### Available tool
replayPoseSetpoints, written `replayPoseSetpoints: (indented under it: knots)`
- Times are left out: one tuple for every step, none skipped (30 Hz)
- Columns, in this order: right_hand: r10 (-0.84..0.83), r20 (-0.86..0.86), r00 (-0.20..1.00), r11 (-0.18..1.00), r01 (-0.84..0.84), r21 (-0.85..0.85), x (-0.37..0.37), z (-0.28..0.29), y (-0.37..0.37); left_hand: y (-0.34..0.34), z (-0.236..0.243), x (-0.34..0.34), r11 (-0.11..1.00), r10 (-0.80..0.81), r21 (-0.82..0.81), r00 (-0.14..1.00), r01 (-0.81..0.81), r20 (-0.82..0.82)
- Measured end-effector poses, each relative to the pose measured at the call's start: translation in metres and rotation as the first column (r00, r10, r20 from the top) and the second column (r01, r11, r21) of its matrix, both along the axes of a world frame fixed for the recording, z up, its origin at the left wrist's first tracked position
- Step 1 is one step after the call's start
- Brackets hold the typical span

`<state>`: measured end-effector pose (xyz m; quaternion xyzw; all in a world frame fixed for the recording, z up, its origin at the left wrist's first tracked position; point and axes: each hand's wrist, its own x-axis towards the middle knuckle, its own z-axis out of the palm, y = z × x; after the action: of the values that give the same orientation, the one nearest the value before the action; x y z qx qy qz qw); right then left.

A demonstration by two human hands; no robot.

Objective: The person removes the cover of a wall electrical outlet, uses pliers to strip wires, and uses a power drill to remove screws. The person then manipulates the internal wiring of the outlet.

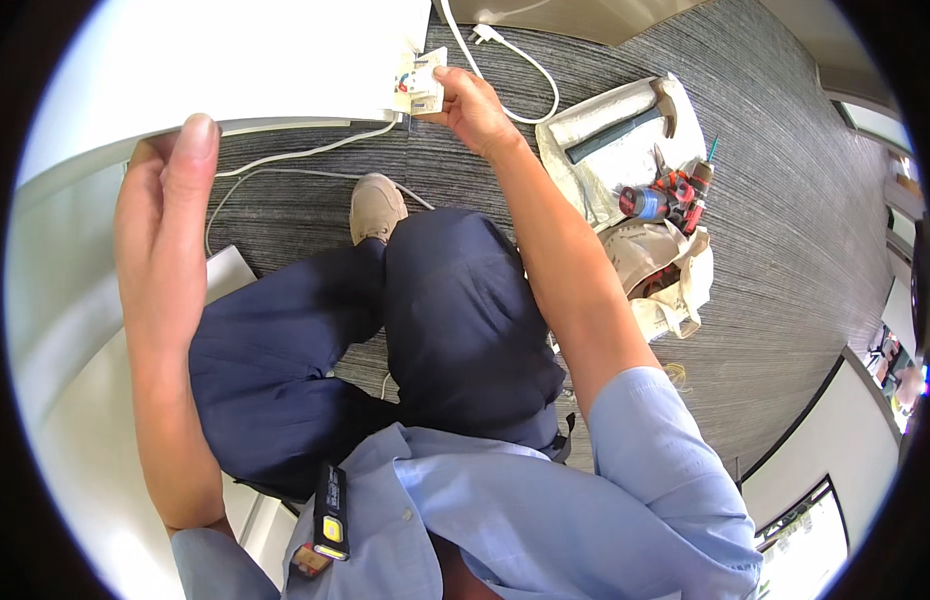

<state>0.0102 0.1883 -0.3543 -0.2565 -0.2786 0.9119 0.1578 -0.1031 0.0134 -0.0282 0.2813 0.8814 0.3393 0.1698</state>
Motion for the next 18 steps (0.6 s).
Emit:
replayPoseSetpoints:
  knots:
    - [0.007, -0.001, 1.000, 1.000, -0.007, 0.001, -0.001, -0.002, 0.001, -0.001, -0.001, -0.001, 1.000, -0.021, -0.002, 1.000, 0.021, -0.017]
    - [0.007, -0.010, 1.000, 1.000, -0.007, 0.000, -0.001, -0.003, 0.000, -0.002, -0.001, -0.001, 0.999, -0.004, -0.041, 0.999, 0.003, -0.042]
    - [0.007, -0.017, 1.000, 1.000, -0.007, -0.003, -0.001, -0.003, 0.001, -0.004, -0.001, -0.002, 0.999, -0.045, -0.026, 0.999, 0.045, -0.028]
    - [0.003, 0.002, 1.000, 1.000, -0.003, -0.015, -0.001, -0.003, 0.001, -0.004, 0.000, -0.003, 0.998, -0.054, -0.041, 0.998, 0.054, -0.021]
    - [0.004, -0.014, 1.000, 1.000, -0.004, 0.011, 0.000, -0.002, 0.001, -0.005, -0.001, -0.004, 0.997, -0.045, -0.065, 0.999, 0.043, -0.030]
    - [0.006, -0.005, 1.000, 1.000, -0.006, 0.025, -0.001, -0.001, 0.001, -0.006, -0.001, -0.005, 0.997, -0.062, -0.048, 0.998, 0.061, -0.023]
    - [0.006, 0.009, 1.000, 0.999, -0.006, 0.037, 0.000, 0.000, 0.001, -0.006, -0.001, -0.006, 0.997, -0.063, -0.048, 0.998, 0.061, -0.026]
    - [0.008, 0.012, 1.000, 0.999, -0.008, 0.038, 0.001, 0.002, 0.000, -0.006, -0.001, -0.006, 0.996, -0.074, -0.056, 0.996, 0.072, -0.040]
    - [0.011, 0.013, 1.000, 0.999, -0.011, 0.042, 0.001, 0.004, 0.001, -0.006, 0.000, -0.007, 0.995, -0.070, -0.067, 0.997, 0.068, -0.029]
    - [0.013, 0.014, 1.000, 0.999, -0.014, 0.048, 0.000, 0.007, 0.001, -0.006, 0.002, -0.008, 0.993, -0.076, -0.088, 0.997, 0.073, -0.029]
    - [0.004, 0.041, 0.999, 0.999, -0.006, 0.052, 0.000, 0.009, 0.001, -0.005, 0.002, -0.009, 0.991, -0.059, -0.119, 0.997, 0.053, -0.046]
    - [0.006, 0.054, 0.999, 0.998, -0.009, 0.067, 0.000, 0.012, 0.001, -0.005, 0.002, -0.009, 0.992, -0.075, -0.102, 0.997, 0.071, -0.034]
    - [0.009, 0.068, 0.998, 0.997, -0.015, 0.082, 0.000, 0.014, 0.002, -0.005, 0.002, -0.009, 0.994, -0.063, -0.095, 0.997, 0.059, -0.041]
    - [0.014, 0.083, 0.996, 0.995, -0.021, 0.093, 0.000, 0.017, 0.001, -0.006, 0.001, -0.008, 0.994, -0.047, -0.106, 0.997, 0.040, -0.060]
    - [0.025, 0.078, 0.997, 0.996, -0.032, 0.086, 0.000, 0.020, 0.003, -0.006, 0.001, -0.009, 0.996, -0.050, -0.078, 0.999, 0.049, -0.015]
    - [0.036, 0.106, 0.994, 0.990, -0.049, 0.129, 0.000, 0.022, 0.003, -0.007, 0.001, -0.010, 0.994, -0.062, -0.086, 0.998, 0.060, -0.025]
    - [0.044, 0.142, 0.989, 0.985, -0.067, 0.158, 0.000, 0.025, 0.003, -0.008, 0.000, -0.011, 0.993, -0.074, -0.096, 0.997, 0.071, -0.036]
    - [0.049, 0.191, 0.980, 0.981, -0.084, 0.177, -0.001, 0.028, 0.003, -0.009, 0.000, -0.012, 0.991, -0.089, -0.107, 0.995, 0.083, -0.046]
